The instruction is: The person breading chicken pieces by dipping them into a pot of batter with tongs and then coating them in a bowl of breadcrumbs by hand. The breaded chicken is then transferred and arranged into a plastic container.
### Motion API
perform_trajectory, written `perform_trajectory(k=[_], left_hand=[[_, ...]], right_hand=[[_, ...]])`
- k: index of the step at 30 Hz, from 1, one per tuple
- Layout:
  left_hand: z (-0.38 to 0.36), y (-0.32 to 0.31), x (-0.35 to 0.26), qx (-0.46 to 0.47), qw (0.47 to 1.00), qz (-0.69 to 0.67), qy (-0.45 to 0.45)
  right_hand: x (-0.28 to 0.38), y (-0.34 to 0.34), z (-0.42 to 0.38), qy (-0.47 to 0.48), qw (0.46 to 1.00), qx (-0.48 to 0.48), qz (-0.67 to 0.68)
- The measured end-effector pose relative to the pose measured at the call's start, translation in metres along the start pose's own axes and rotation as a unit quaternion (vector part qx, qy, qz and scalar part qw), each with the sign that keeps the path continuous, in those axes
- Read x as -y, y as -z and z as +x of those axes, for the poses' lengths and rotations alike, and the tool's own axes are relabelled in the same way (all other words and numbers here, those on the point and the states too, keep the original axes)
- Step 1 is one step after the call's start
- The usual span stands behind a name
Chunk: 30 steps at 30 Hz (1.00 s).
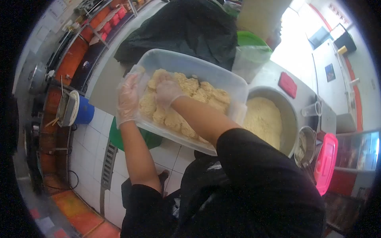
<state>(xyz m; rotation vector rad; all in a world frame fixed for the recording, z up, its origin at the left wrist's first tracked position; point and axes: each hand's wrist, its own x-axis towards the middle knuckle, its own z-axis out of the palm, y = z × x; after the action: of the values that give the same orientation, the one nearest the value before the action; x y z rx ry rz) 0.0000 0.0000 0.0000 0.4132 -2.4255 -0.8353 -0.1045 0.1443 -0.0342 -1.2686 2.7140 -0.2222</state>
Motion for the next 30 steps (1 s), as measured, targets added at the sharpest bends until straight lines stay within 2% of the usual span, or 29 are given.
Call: perform_trajectory(k=[2,3,5,6,7,8,9,10,11,12,13,15,16,17,19,21,22,23,26,30], left_hand=[[0.002,0.014,0.023,0.002,0.999,0.040,-0.029],[0.007,-0.006,-0.010,-0.021,0.997,0.047,-0.049],[-0.004,-0.001,-0.015,0.002,0.998,0.067,-0.016],[-0.003,-0.004,-0.017,-0.002,0.997,0.071,-0.014],[-0.002,-0.003,-0.019,-0.006,0.989,0.142,-0.039],[-0.005,-0.002,-0.022,-0.008,0.975,0.213,-0.066],[-0.014,-0.008,-0.027,-0.008,0.974,0.217,-0.068],[-0.020,-0.022,-0.036,-0.051,0.997,0.028,-0.044],[-0.021,-0.040,-0.054,-0.085,0.982,-0.170,-0.022],[-0.031,-0.056,-0.100,-0.097,0.977,-0.191,0.007],[-0.052,-0.070,-0.164,-0.107,0.970,-0.214,0.035],[-0.108,-0.100,-0.276,0.037,0.945,-0.324,0.027],[-0.129,-0.118,-0.318,0.112,0.950,-0.274,-0.099],[-0.151,-0.130,-0.364,0.114,0.946,-0.176,-0.249],[-0.186,-0.160,-0.427,0.196,0.925,-0.152,-0.288],[-0.202,-0.202,-0.432,0.224,0.923,-0.174,-0.259],[-0.207,-0.213,-0.436,0.251,0.921,-0.195,-0.226],[-0.216,-0.221,-0.441,0.251,0.921,-0.191,-0.229],[-0.245,-0.237,-0.452,0.104,0.904,-0.208,-0.358],[-0.246,-0.252,-0.441,0.096,0.889,-0.179,-0.411]], right_hand=[[0.012,0.016,0.009,0.012,0.996,0.023,0.082],[-0.031,0.042,-0.005,0.023,0.997,-0.005,0.075],[-0.061,0.051,-0.032,0.138,0.972,-0.140,0.126],[-0.072,0.091,-0.058,0.115,0.975,-0.095,0.164],[-0.083,0.130,-0.088,0.093,0.973,-0.051,0.207],[-0.104,0.135,-0.113,0.064,0.938,-0.064,0.336],[-0.126,0.140,-0.139,0.030,0.888,-0.077,0.453],[-0.143,0.151,-0.168,0.026,0.888,-0.084,0.451],[-0.160,0.165,-0.203,-0.026,0.781,-0.088,0.618],[-0.178,0.176,-0.235,-0.073,0.642,-0.096,0.757],[-0.198,0.177,-0.259,-0.079,0.647,-0.120,0.749],[-0.233,0.164,-0.298,0.062,0.366,-0.155,0.915],[-0.237,0.167,-0.315,0.071,0.369,-0.186,0.908],[-0.243,0.169,-0.330,0.072,0.370,-0.200,0.904],[-0.254,0.168,-0.354,0.066,0.319,-0.225,0.918],[-0.268,0.164,-0.372,0.084,0.328,-0.229,0.913],[-0.272,0.164,-0.380,0.086,0.316,-0.223,0.918],[-0.276,0.164,-0.387,0.089,0.304,-0.216,0.924],[-0.293,0.163,-0.404,0.152,0.328,-0.177,0.915],[-0.296,0.169,-0.418,0.133,0.340,-0.204,0.908]])
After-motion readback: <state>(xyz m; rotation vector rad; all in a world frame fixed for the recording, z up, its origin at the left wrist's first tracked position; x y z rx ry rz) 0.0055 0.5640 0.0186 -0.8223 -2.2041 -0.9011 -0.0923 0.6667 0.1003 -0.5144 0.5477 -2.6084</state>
